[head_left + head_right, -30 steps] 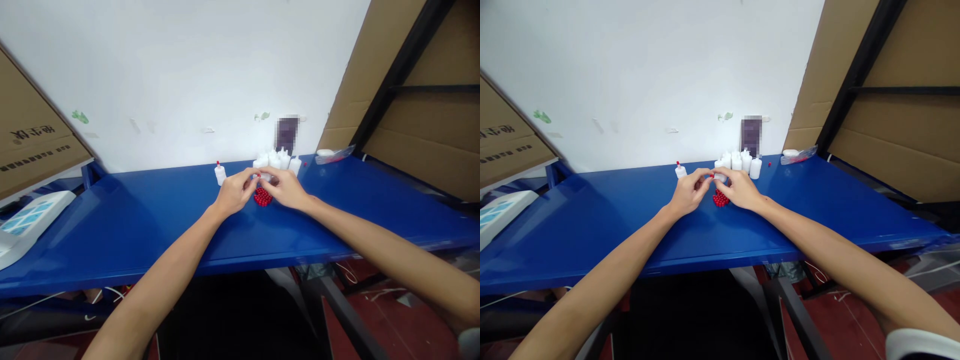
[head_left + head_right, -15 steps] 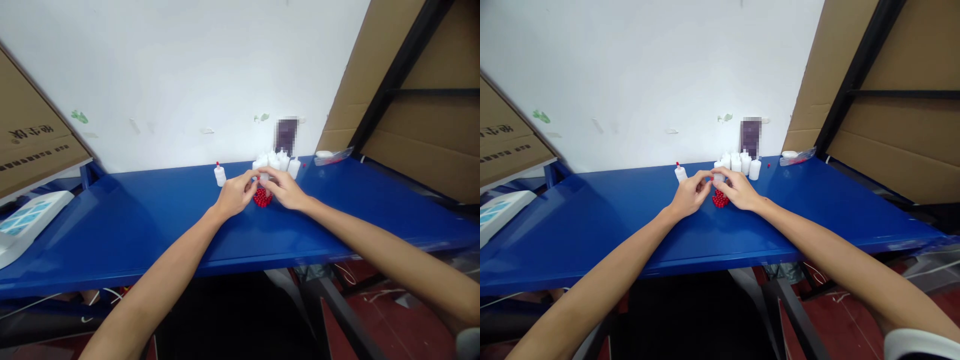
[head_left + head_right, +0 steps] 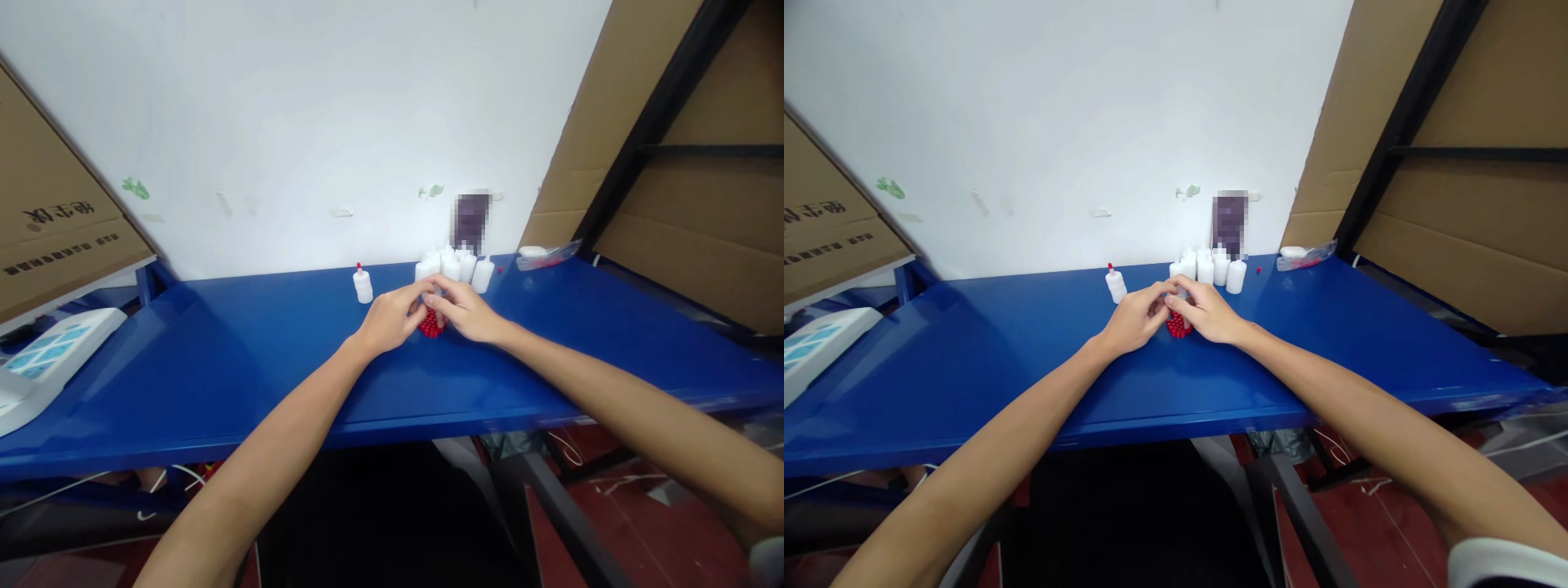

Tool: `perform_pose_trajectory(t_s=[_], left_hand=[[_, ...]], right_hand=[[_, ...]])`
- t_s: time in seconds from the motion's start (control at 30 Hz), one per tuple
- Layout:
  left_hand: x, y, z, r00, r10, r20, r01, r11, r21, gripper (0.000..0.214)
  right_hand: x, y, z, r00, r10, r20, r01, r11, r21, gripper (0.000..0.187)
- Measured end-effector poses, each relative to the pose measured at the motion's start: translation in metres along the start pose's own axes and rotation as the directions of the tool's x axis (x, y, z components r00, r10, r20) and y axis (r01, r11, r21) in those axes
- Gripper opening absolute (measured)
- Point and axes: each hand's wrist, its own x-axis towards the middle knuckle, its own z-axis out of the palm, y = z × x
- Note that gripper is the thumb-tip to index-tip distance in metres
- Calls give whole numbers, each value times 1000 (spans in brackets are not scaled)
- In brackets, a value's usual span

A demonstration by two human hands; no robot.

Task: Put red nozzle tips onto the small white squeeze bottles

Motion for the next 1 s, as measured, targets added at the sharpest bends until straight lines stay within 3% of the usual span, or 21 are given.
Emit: perform_pose_trajectory(t_s=[0.2,0.4,0.53,0.63,0.7,0.77,0.87,0.9,1.0], left_hand=[[0,-1,-1,998,-54,21,54,998,-13,31],[-1,-2,2,999,-11,-48,10,1000,-9,37],[-3,-5,4,999,21,-35,-20,999,25,41],[-2,-7,5,997,55,-46,-52,997,65,31],[1,-9,3,988,74,-132,-60,992,108,25],[5,-11,-2,955,53,-293,-6,988,157,23],[9,-24,-15,839,-48,-543,157,975,155,22],[9,-30,-20,802,-84,-591,202,970,137,22],[6,-50,-32,757,-178,-629,312,944,108,27]], right_hand=[[2,2,-1,999,50,-21,-48,993,110,32],[3,-4,0,998,53,26,-58,969,238,37],[3,-5,3,998,41,42,-50,966,255,38],[4,-3,6,998,67,15,-68,971,229,45],[6,-1,7,995,96,-29,-87,968,234,51],[8,-2,5,985,120,-124,-89,968,235,53],[10,-2,-5,929,98,-357,-50,989,140,46],[10,-1,-11,896,68,-439,-36,996,80,42],[9,6,-31,780,-27,-626,-40,995,-94,36]])
